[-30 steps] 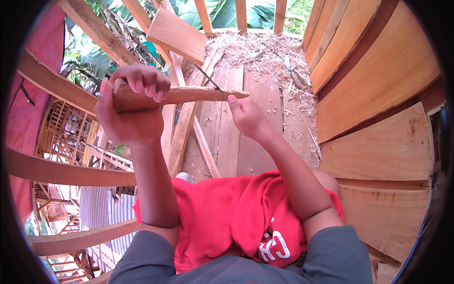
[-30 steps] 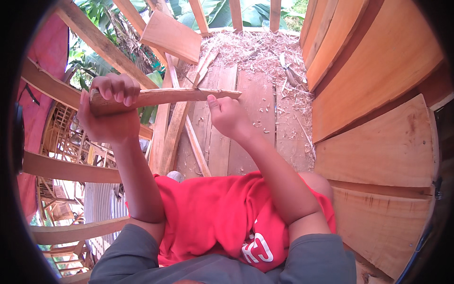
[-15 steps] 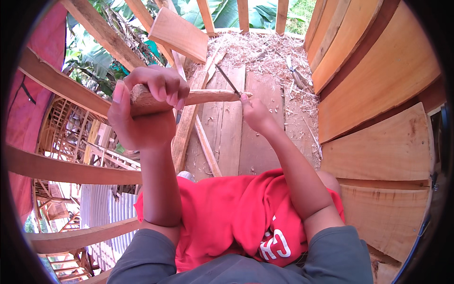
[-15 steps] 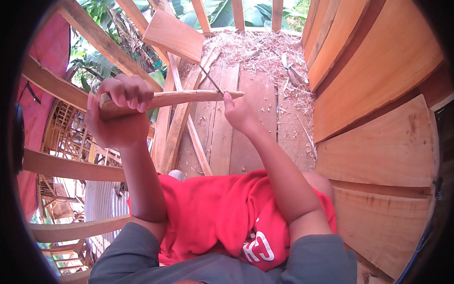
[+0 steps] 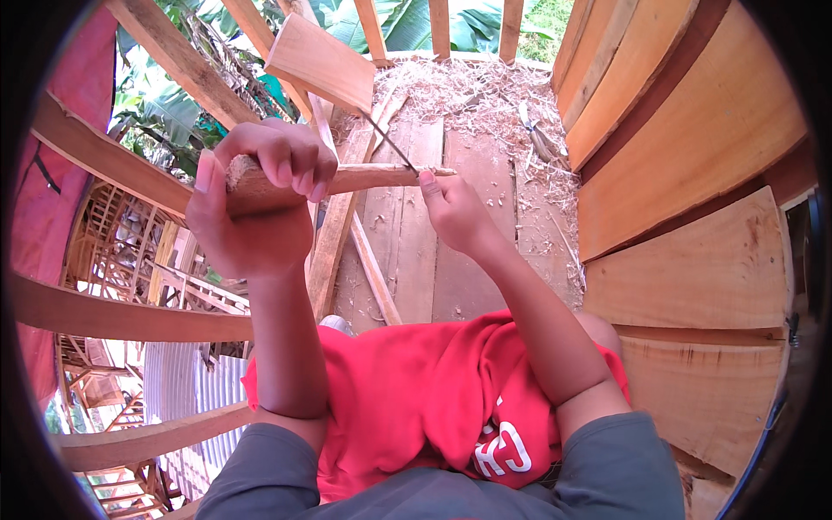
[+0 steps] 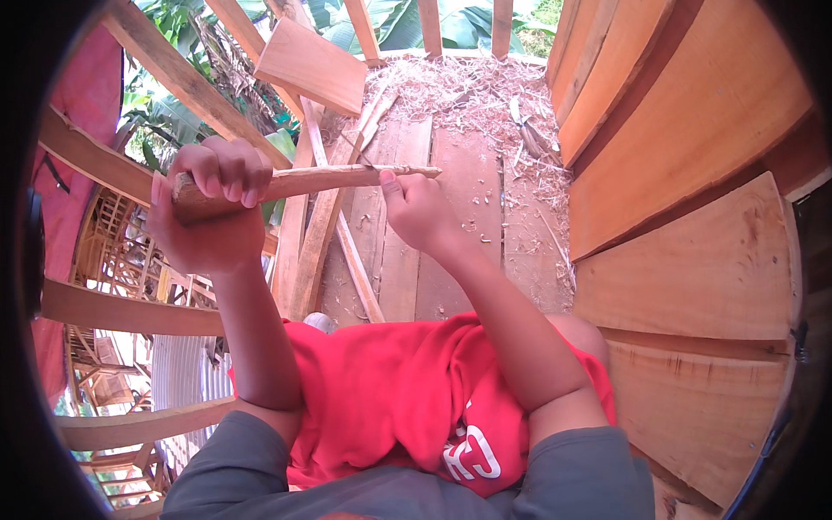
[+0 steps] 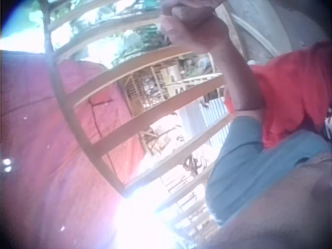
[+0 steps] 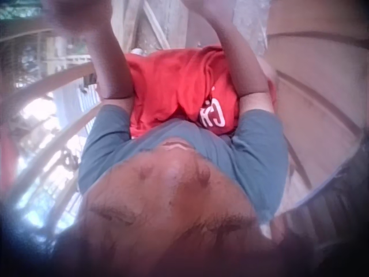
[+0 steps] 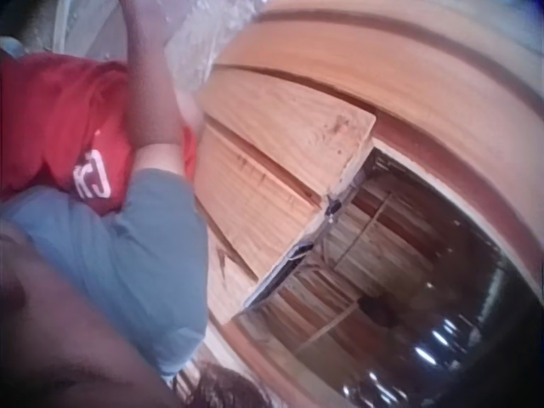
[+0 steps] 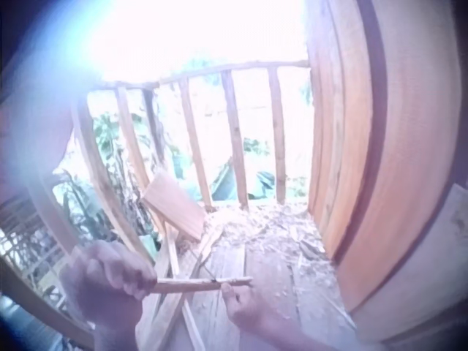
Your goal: The person is carving a small wooden stick using a knife. They hold the stick in their left hand and use the knife in their right hand to shave off thin layers of wood, creating a pointed tip. The person rotates the stick periodically to shape it evenly.
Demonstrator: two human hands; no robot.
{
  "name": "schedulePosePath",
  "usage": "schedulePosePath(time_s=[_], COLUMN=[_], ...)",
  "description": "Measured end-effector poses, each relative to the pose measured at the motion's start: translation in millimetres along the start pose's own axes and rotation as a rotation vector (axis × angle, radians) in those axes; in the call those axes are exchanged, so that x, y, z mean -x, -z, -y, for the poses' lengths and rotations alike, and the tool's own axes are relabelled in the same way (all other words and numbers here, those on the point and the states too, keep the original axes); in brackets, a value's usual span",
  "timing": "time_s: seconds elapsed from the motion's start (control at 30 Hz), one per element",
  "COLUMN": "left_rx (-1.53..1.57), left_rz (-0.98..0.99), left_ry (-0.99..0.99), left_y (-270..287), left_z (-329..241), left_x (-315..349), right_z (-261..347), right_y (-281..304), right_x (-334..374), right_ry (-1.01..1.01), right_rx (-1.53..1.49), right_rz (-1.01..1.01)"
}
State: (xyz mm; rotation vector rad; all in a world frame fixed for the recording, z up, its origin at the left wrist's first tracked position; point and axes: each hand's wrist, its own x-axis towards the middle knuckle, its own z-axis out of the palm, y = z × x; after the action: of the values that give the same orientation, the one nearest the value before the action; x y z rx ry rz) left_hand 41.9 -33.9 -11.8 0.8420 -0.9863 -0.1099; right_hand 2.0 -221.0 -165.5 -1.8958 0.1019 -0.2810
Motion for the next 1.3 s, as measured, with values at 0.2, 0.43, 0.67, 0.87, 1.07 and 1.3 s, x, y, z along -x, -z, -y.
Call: schedulePosePath(time_s=[0.2,0.43,0.67,0.87,1.07,1.3], left_rx=[-0.013,0.005,0.05,0.036,-0.004,-0.014], left_rz=[0.016,0.041,-0.192,-0.121,-0.088,-0.068], left_ry=[-0.008,-0.014,0.003,-0.031,-0.003,-0.01], left_y=[-2,-1,5,8,10,13], left_z=[0,1,0,-1,-3,-3], left_x=[1,0,-1,-2,-2,0], right_z=[11,-18,4,8,-1,35], right_y=[3,4,1,-3,2,2], right_x=[1,-9,0,0,0,9], right_ry=[-0.08,-0.158,-0.078,-0.043,-0.041,-0.033], right_rx=[0.066,0.112,0.112,0.119,0.138,0.219], right_rz=[0.051,0.041,0.057,0.016,0.051,-0.036])
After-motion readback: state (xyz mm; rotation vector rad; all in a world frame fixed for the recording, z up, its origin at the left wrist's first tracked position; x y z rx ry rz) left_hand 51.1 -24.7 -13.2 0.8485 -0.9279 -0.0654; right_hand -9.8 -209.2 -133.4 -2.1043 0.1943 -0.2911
